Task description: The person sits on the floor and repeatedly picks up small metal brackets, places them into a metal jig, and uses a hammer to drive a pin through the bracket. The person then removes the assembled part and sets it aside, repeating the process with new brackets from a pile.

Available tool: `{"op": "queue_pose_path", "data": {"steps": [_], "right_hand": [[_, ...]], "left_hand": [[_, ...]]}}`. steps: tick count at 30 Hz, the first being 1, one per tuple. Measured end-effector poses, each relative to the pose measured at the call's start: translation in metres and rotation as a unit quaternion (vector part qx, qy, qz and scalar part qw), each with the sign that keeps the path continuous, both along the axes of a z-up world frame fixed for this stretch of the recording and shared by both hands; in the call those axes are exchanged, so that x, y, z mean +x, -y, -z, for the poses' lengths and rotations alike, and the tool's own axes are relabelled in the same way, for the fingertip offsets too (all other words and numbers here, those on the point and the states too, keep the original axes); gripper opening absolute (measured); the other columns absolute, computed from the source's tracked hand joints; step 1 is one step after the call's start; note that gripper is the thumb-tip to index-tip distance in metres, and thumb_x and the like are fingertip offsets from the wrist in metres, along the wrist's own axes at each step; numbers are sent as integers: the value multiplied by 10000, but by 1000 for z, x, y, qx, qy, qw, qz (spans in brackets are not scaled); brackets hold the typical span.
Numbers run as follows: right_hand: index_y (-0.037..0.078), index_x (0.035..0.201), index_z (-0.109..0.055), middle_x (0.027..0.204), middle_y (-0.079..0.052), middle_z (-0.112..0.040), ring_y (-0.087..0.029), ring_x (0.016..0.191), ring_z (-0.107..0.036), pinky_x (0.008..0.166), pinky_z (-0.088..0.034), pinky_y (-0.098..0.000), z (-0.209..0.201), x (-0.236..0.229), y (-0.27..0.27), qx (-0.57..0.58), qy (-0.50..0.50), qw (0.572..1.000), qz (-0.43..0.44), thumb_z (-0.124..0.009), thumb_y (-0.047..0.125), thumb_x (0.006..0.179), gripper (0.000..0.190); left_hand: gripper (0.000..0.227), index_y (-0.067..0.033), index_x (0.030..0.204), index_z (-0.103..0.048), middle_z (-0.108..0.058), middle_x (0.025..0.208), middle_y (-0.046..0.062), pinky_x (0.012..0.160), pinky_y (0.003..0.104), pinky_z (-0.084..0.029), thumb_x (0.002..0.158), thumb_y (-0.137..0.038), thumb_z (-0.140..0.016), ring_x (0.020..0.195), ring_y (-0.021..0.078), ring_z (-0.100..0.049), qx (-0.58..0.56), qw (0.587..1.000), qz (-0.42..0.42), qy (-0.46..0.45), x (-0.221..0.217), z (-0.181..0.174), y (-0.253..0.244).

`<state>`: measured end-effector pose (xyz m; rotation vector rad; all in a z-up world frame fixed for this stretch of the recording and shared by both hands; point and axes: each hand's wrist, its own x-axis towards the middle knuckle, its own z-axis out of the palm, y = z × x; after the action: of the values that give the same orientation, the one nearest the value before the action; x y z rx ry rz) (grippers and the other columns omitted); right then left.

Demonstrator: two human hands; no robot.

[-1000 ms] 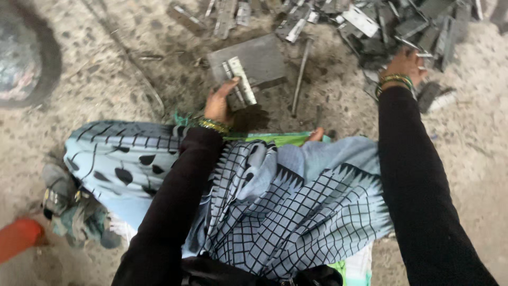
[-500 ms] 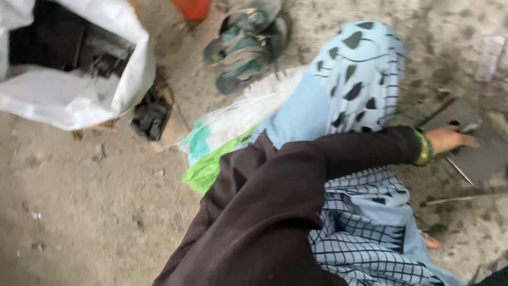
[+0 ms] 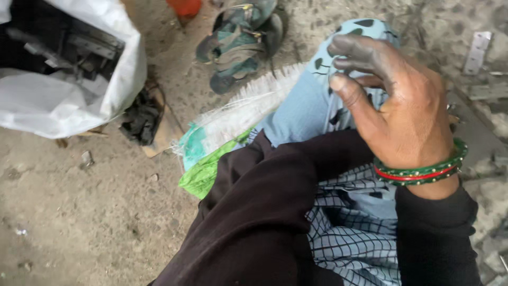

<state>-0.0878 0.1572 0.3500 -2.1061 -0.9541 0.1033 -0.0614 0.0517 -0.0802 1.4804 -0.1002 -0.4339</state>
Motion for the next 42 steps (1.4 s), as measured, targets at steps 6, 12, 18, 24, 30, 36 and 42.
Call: {"op": "queue_pose_path", "data": {"steps": [6,12,18,24,30,36,42], "right_hand": [[47,1333,-702,1087,-227,-730,-409,1013,-703,877,-546,-486,116,1,240,-340,15,906,250,-729,327,1065,389],[63,1217,-745,1208,-233,-721,-430,1068,-682,944,-528,-510,254,-129,565,-379,-62,765,517,-745,339,963,374],[-7,1333,-674,1375,-260,-642,-431,1269,-616,1080,-483,-504,387,-255,675,-464,-427,491,601,-830,470,796,735],[-38,1361,-562,1360,-302,-564,-460,1239,-563,1005,-478,-541,423,-237,675,-411,-433,539,594,-948,478,639,967],[-35,1279,-638,1296,-289,-631,-435,1189,-628,981,-519,-507,427,-226,652,-443,-417,531,590,-950,438,658,840],[-14,1201,-681,1220,-281,-668,-427,1131,-659,941,-541,-489,426,-210,619,-467,-404,506,602,-959,399,648,744],[-31,1198,-734,1181,-292,-712,-420,1119,-685,999,-540,-457,389,-186,597,-419,-328,620,577,-891,357,775,594]], "left_hand": [[360,-183,1368,-606,-773,1112,127,905,397,-565,1061,-302,-463,977,293,-744,81,989,45,118,62,24,108],[569,93,1240,-722,-686,1210,368,880,404,-542,1068,-432,-586,954,361,-686,-9,984,31,-175,64,42,89],[399,6,1161,-731,-768,1039,125,822,408,-593,980,-338,-639,890,268,-734,-203,927,27,-313,60,-44,45],[313,-48,1167,-719,-727,912,84,743,387,-589,1002,-296,-627,788,241,-708,-279,911,48,-299,49,-98,46],[285,-42,1144,-729,-737,913,82,728,369,-584,999,-271,-640,777,221,-697,-266,915,33,-301,51,-89,45],[245,-56,1083,-718,-743,868,80,668,378,-592,957,-257,-658,721,231,-710,-259,917,1,-304,53,-93,49],[272,-34,1062,-727,-737,838,83,647,384,-600,959,-274,-650,675,229,-705,-264,916,1,-302,51,-101,46]]}}
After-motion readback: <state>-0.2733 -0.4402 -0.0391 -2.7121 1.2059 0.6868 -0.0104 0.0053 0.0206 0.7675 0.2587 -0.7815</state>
